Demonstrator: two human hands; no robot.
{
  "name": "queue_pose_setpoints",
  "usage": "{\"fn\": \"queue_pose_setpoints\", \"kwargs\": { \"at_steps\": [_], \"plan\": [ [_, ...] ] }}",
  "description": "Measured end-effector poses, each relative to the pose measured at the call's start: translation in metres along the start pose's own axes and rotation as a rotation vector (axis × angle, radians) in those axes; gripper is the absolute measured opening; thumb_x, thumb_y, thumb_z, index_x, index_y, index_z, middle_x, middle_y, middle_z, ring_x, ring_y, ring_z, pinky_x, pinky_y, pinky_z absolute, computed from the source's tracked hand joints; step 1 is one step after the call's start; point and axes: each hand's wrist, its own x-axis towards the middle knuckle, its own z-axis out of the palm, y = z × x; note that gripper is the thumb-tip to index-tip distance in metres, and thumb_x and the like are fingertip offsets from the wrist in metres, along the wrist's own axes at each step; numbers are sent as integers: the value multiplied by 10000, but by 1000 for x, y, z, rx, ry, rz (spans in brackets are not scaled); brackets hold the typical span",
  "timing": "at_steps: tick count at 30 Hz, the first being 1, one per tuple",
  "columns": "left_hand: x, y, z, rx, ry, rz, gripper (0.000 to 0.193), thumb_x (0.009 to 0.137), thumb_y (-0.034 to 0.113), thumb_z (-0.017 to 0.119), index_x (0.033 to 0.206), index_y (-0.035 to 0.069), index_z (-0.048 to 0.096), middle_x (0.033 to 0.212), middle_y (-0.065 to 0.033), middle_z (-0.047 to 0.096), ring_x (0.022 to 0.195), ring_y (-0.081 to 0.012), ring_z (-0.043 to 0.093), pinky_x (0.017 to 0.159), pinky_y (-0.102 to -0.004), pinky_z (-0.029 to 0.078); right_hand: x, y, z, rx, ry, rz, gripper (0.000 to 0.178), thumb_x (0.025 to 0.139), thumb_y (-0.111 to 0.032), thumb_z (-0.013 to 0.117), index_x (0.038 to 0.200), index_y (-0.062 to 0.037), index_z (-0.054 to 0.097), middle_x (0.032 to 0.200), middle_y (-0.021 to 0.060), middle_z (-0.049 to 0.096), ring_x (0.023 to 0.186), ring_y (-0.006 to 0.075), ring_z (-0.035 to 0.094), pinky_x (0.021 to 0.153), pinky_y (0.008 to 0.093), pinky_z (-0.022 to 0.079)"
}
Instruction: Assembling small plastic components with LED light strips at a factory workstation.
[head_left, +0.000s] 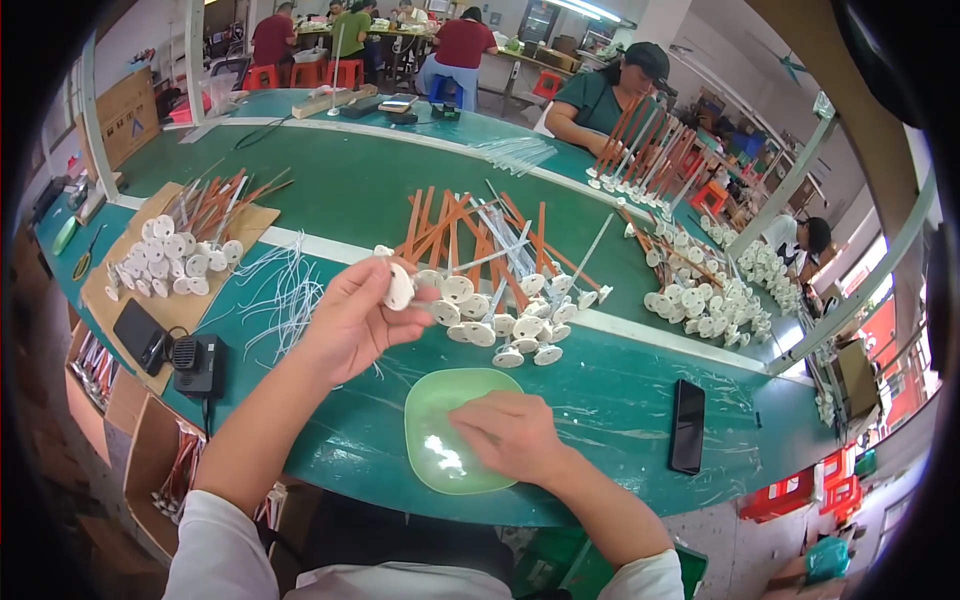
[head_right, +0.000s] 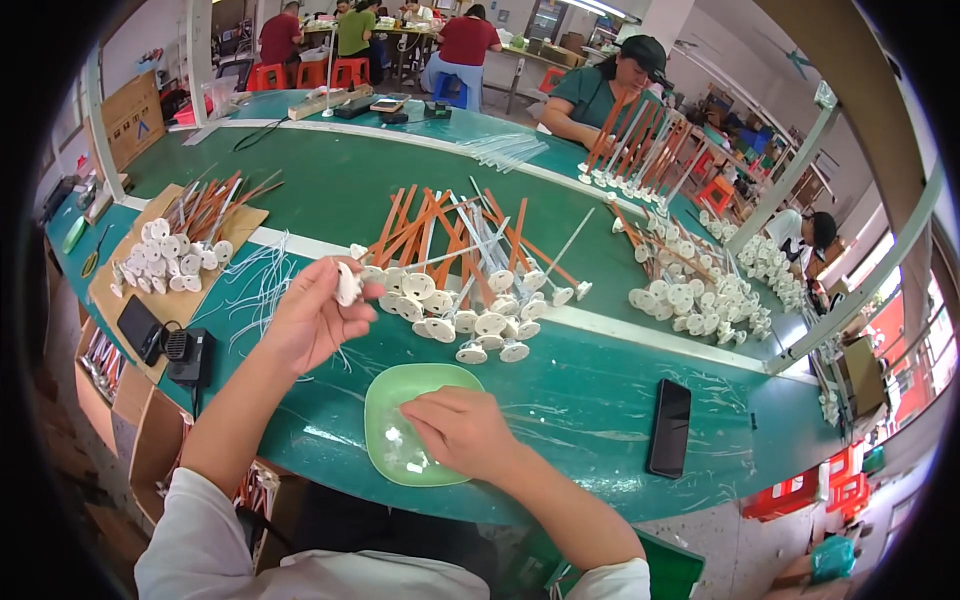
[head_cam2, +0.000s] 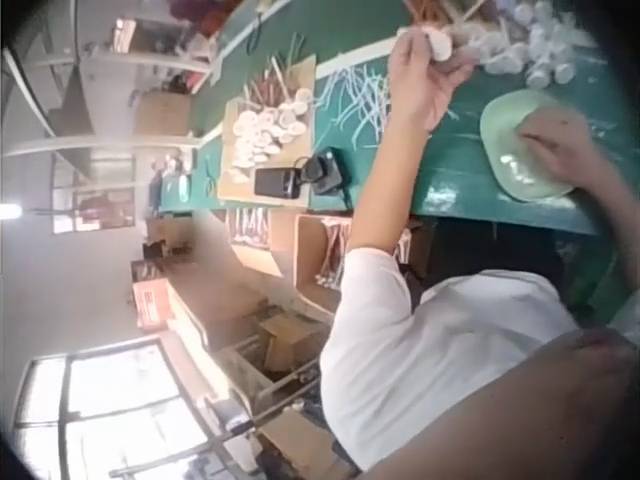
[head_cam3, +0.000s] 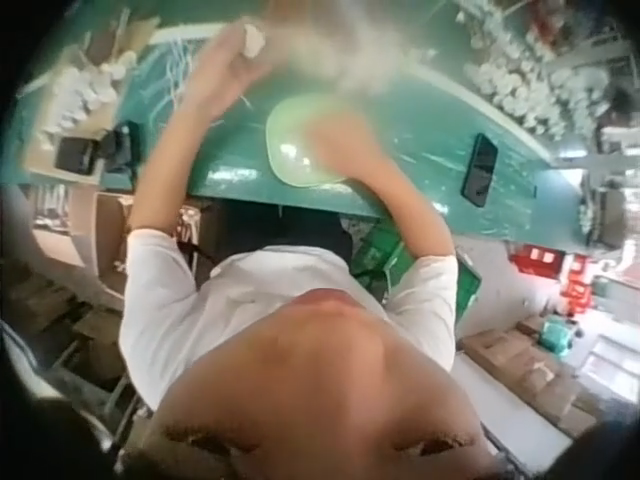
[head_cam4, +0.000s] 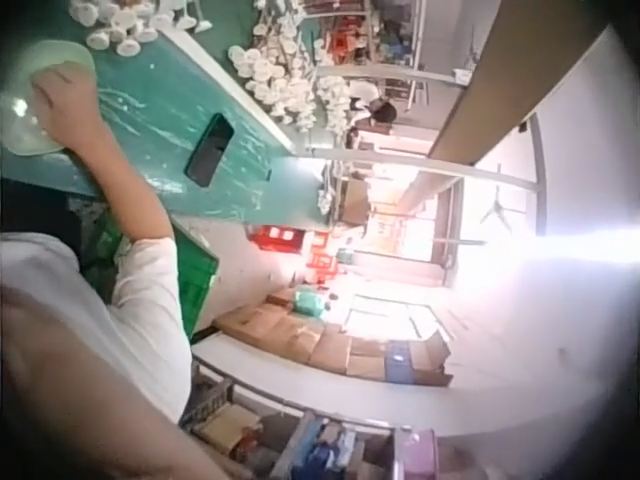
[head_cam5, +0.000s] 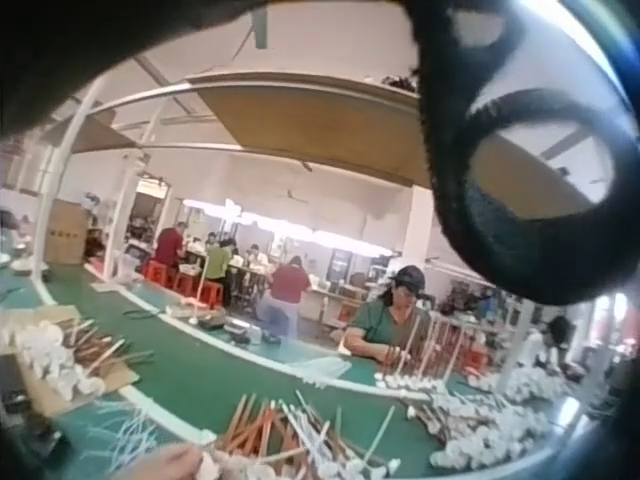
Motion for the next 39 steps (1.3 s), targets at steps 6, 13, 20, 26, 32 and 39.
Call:
{"fn": "queue_pose_setpoints", "kwargs": {
  "at_steps": [6, 13, 20, 26, 32, 39],
  "plan": [
    [-4, -12, -6, 52, -72, -32, 249, 1017, 161, 522, 1166, -26, 594, 992, -227, 682, 831, -268, 731, 692, -331, 636, 2, 0, 2, 10, 23, 11, 176, 716, 2, 754, 879, -61, 727, 810, 71, 708, 674, 240, 668, 582, 320, 533],
    [-11, -17, 6, 181, -163, 17, 166, 957, 58, 595, 1045, -71, 649, 913, -228, 681, 737, -258, 720, 648, -330, 623, 1, 2, 2, 14, 31, -11, 173, 717, -1, 756, 876, -62, 725, 798, 72, 704, 663, 238, 664, 578, 320, 530],
    [-15, -20, 8, 383, -207, 70, 162, 921, 43, 639, 1029, -75, 663, 886, -200, 690, 724, -233, 712, 656, -339, 608, 0, 1, 2, 20, 25, -24, 171, 722, -5, 754, 880, -63, 718, 797, 70, 701, 663, 242, 662, 581, 321, 526],
    [-16, -29, 16, 505, -134, 176, 125, 924, 15, 607, 1008, -49, 673, 890, -153, 698, 758, -205, 714, 672, -306, 590, 0, 0, 2, -4, 48, -2, 165, 727, -7, 750, 878, -65, 717, 798, 74, 698, 676, 246, 667, 587, 323, 531],
    [-17, -25, 18, 834, -234, 305, 142, 956, 59, 574, 996, -53, 651, 888, -116, 708, 811, -189, 726, 699, -272, 577, 2, -1, -1, -49, 77, 34, 136, 756, -5, 728, 878, -66, 720, 791, 83, 701, 670, 251, 678, 592, 312, 536],
    [-28, -40, 29, 788, -231, 420, 221, 869, -43, 667, 1086, -36, 621, 1070, -168, 683, 928, -230, 714, 815, -322, 585, 2, -6, -9, 29, 183, 276, 122, 807, -31, 731, 928, -31, 714, 823, 102, 712, 696, 216, 700, 630, 289, 543]
  ]
}}
